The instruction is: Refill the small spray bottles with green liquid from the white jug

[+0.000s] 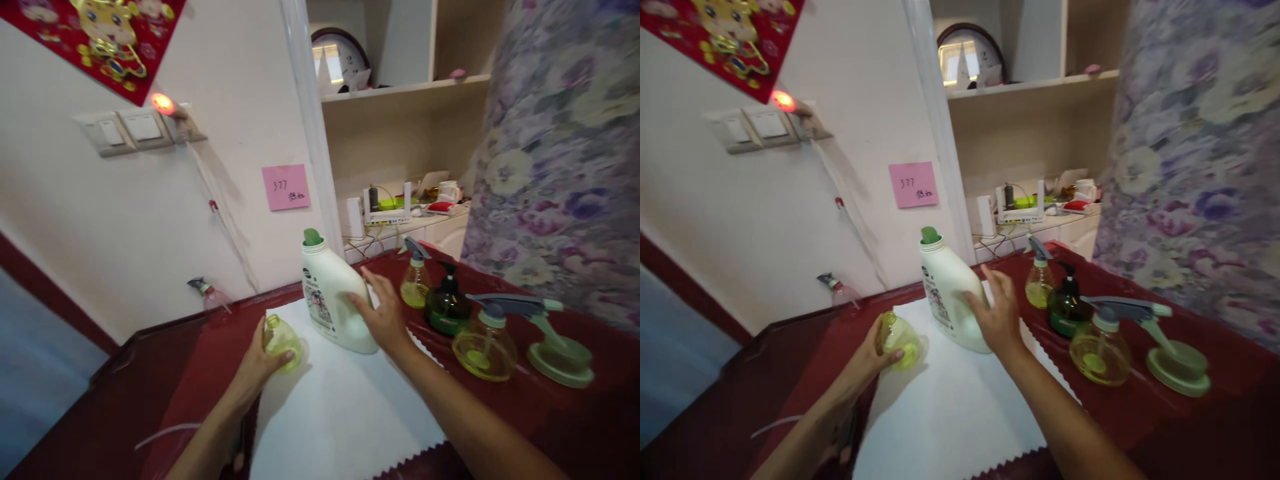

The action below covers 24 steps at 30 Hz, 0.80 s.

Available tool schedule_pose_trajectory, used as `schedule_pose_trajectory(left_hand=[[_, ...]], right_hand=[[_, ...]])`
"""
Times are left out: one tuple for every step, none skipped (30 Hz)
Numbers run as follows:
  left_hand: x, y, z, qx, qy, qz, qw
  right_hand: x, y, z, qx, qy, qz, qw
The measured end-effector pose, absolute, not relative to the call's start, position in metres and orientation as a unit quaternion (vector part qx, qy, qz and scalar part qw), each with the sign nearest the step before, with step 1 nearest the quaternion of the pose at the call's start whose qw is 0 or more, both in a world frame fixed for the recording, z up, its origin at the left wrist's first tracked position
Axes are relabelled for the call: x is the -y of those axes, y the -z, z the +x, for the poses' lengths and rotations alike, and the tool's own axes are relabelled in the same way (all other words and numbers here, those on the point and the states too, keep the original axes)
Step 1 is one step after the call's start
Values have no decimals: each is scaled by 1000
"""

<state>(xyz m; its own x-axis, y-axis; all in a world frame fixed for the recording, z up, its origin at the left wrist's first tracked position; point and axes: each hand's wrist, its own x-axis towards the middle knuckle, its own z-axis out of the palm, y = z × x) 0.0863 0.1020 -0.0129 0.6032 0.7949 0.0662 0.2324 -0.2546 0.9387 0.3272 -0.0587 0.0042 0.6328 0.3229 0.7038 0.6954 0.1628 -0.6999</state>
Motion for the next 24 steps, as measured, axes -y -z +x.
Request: schedule_pose_trajectory(left_hand=[[-102,9,79,-343,-282,744,500],[-101,3,68,-342,-285,746,496],[-101,-3,55,-346,-280,751,489],[-100,-10,40,-356,-269,756,479],[-98,-15,23,-368,-247,763,470],[-97,-20,7,-382,-201,780,453],[-95,-22,-9,-389,-165,799,427],[-93,-22,-24,-384,-140,823,394],[-91,-20,-37,-379,-123,842,364],[-88,-15,-47,-375,-120,855,336],[-86,-10,-55,-376,-126,864,310],[-84,-3,-61,-383,-134,868,285],[-81,3,-65,-393,-140,870,262],[-79,9,-68,-401,-141,874,234],[-77,14,-71,-407,-139,879,208],[-75,18,-73,-410,-137,882,189],[-72,20,-76,-412,-134,883,178],[-70,21,-78,-414,-135,884,171],[-67,21,-81,-413,-142,884,165],[-63,20,-84,-407,-152,886,161],[-59,19,-86,-396,-162,890,156],[-55,18,-87,-383,-172,895,151],[-50,16,-87,-368,-181,900,147],[-46,14,-85,-352,-193,904,144]], right_hand=[[64,-5,326,396,164,-628,649],[69,-7,323,393,181,-623,652],[75,-9,320,396,192,-614,655],[82,-11,315,410,194,-605,655],[88,-13,309,433,186,-595,651],[93,-15,301,467,169,-583,643],[97,-17,293,505,148,-568,633],[100,-18,284,543,122,-553,620],[101,-19,274,578,94,-537,607],[100,-18,264,609,63,-522,594],[98,-17,252,633,29,-512,581],[95,-15,241,651,-9,-505,566],[91,-13,230,664,-48,-504,550],[87,-9,218,671,-87,-508,533],[82,-5,207,675,-122,-515,514],[78,0,197,676,-149,-523,497],[73,5,187,678,-170,-529,481],[70,11,179,681,-185,-532,468],[67,16,171,683,-202,-531,459],[64,22,164,681,-224,-531,452],[62,27,158,673,-250,-530,451],[60,33,153,662,-282,-525,455],[58,38,148,647,-321,-514,463],[56,43,144,628,-361,-496,479]])
